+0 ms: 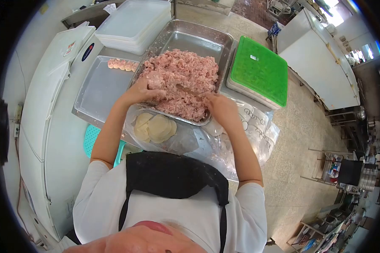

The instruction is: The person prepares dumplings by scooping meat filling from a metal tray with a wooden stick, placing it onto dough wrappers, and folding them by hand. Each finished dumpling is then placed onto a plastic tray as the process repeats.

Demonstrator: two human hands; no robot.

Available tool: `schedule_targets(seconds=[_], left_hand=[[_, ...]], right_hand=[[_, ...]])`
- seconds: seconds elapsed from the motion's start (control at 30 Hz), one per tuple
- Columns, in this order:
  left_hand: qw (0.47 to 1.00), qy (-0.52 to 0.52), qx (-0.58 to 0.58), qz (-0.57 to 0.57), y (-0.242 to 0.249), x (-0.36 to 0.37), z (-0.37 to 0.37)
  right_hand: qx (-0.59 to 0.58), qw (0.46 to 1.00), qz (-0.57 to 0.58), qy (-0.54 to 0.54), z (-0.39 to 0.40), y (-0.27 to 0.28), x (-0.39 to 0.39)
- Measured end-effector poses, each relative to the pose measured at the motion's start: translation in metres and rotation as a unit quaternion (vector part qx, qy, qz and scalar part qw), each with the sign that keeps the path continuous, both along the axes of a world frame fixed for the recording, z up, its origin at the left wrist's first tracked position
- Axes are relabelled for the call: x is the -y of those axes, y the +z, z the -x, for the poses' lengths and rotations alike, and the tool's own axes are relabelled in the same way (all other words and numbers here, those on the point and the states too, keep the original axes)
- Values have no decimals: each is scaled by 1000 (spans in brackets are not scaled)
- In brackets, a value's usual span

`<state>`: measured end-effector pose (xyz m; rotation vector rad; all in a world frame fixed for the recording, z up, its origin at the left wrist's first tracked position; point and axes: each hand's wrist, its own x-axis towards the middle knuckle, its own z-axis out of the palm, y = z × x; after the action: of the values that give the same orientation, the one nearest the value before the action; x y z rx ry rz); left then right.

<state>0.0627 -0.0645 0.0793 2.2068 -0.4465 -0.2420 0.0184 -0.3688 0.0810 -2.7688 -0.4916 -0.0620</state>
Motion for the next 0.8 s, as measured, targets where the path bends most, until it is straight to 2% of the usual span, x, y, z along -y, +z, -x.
schedule_targets(seconds=[0.03, 0.1, 0.17, 0.2, 0.27, 0.3, 0.37, 0.4, 0.47, 0.5, 0.57, 0.6, 0.67, 0.7, 0.77, 0.8], left_hand=[[999, 1, 22, 33, 3, -2, 1], [997, 0, 48, 67, 11, 0, 1], [980, -30, 135, 144, 19, 6, 3], [980, -30, 134, 144, 30, 8, 6], [997, -68, 25, 39, 50, 10, 11], [997, -67, 25, 39, 34, 7, 5], [992, -78, 101, -15, -12, 1, -12], [992, -74, 104, -13, -10, 2, -13], [997, -46, -6, 58, -6, 1, -10], [997, -46, -6, 57, -10, -1, -12], [999, 13, -11, 51, -23, -4, -13], [999, 12, -11, 52, -8, -1, -11], [984, -79, -149, 62, 37, 8, -3], [984, -77, -144, 65, 26, 3, -3], [988, 21, -15, 152, -8, -5, 0], [988, 18, -16, 153, -1, -4, 4]], right_hand=[[-10, 1000, 23, -4, 4, 19, 5], [-53, 998, -13, -25, 4, 50, 9], [-82, 973, -214, 11, 10, 65, 10], [-82, 973, -214, 11, 13, 63, 6], [-94, 929, -345, 97, 18, 56, -8], [-95, 929, -344, 98, 16, 42, -13], [-57, 975, -181, 113, 11, 8, -17], [-55, 976, -177, 118, 11, 24, -15], [12, 996, -66, 56, 20, 67, -14], [12, 996, -67, 56, 24, 67, -19], [37, 987, -149, 48, 32, 66, -32], [37, 987, -149, 47, 31, 60, -32], [33, 997, -45, 51, 23, 46, -29], [38, 997, -42, 55, 19, 54, -26], [-28, 983, -181, 24, 20, 72, -12], [-56, 975, -213, 15, 20, 77, -7]])
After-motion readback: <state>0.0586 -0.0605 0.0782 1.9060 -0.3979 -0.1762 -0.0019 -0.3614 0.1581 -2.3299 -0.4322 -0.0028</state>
